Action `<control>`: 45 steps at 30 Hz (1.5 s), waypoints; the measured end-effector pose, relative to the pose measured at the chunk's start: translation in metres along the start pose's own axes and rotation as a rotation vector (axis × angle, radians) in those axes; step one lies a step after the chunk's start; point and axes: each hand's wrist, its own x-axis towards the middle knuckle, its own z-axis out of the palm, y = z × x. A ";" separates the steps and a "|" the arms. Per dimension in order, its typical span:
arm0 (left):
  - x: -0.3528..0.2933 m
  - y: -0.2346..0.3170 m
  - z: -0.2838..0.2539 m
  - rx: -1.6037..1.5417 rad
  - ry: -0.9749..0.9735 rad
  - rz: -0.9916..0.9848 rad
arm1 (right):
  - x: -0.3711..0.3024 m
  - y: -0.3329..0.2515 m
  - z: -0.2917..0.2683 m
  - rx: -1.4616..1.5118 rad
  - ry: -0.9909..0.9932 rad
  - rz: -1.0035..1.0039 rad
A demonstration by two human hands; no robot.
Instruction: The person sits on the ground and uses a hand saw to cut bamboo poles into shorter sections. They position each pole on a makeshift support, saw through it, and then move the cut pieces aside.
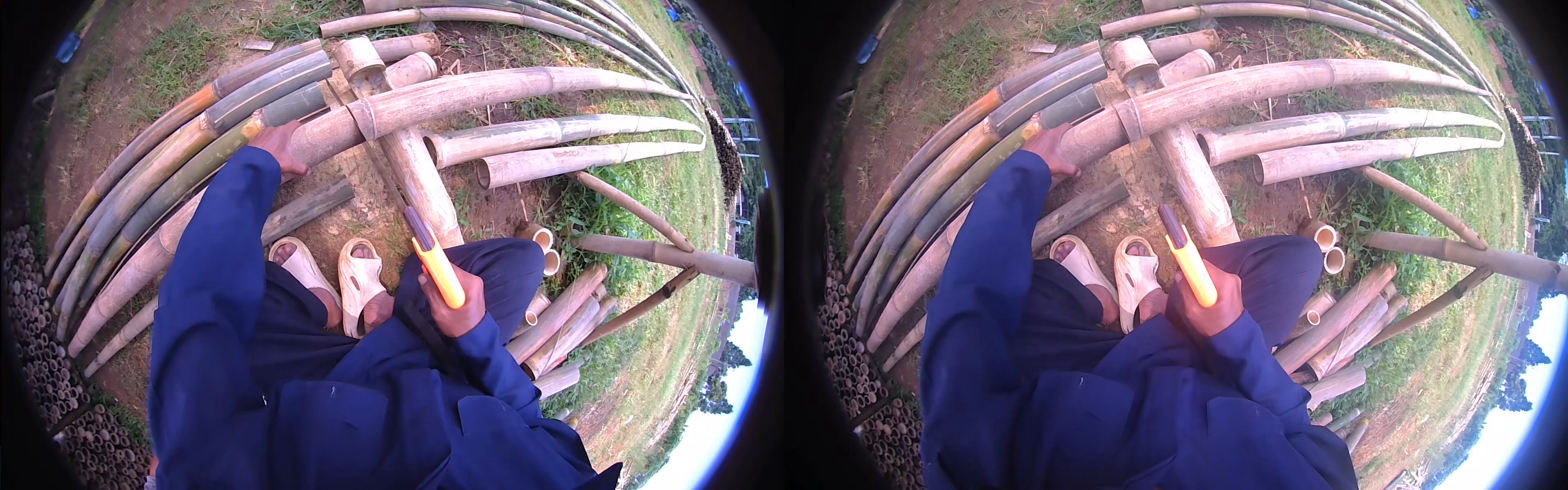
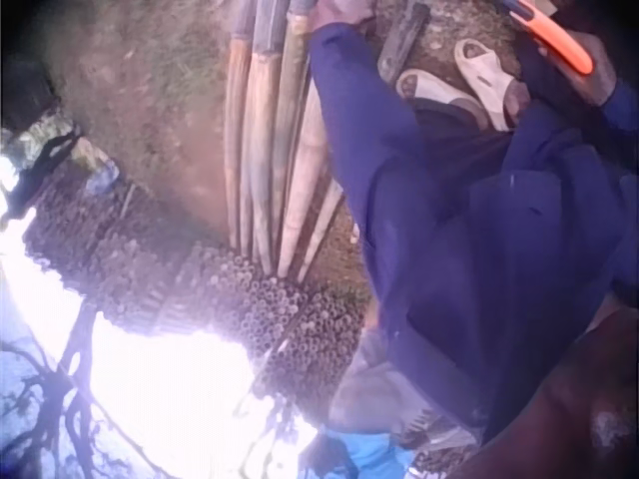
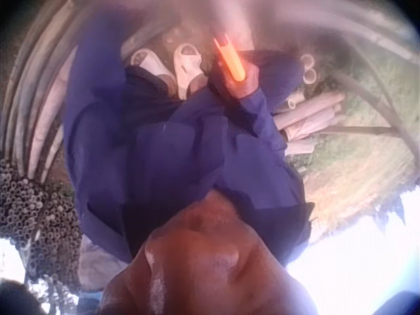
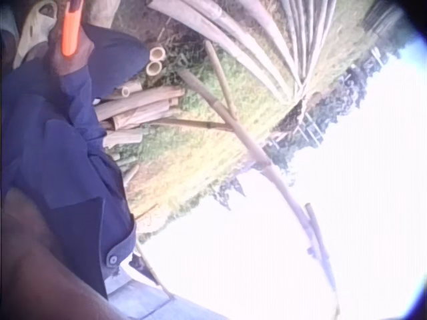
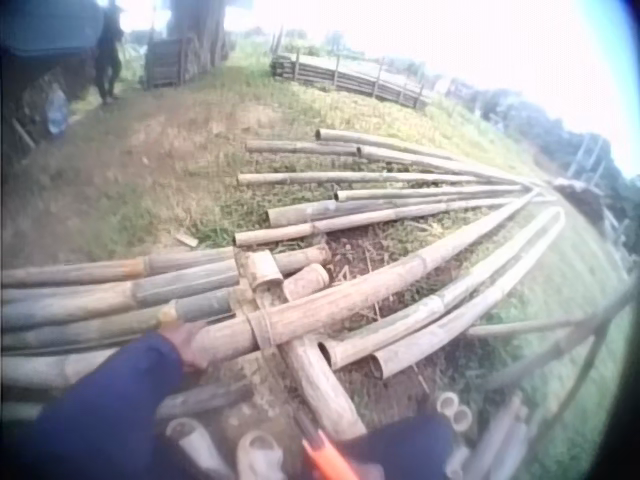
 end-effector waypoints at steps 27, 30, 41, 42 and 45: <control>-0.021 0.029 0.051 0.474 0.409 -0.003 | -0.013 -0.007 -0.015 0.012 -0.031 0.011; -0.020 0.022 0.051 0.412 0.368 0.017 | -0.052 -0.020 -0.052 0.022 -0.038 0.037; -0.018 0.025 0.021 0.256 0.181 -0.025 | -0.034 -0.018 -0.039 0.003 -0.082 -0.016; -0.018 0.023 0.022 0.255 0.193 -0.014 | -0.053 -0.021 -0.053 0.005 -0.090 -0.030; -0.011 0.022 0.022 0.227 0.186 0.012 | -0.085 -0.029 -0.074 0.004 -0.039 0.010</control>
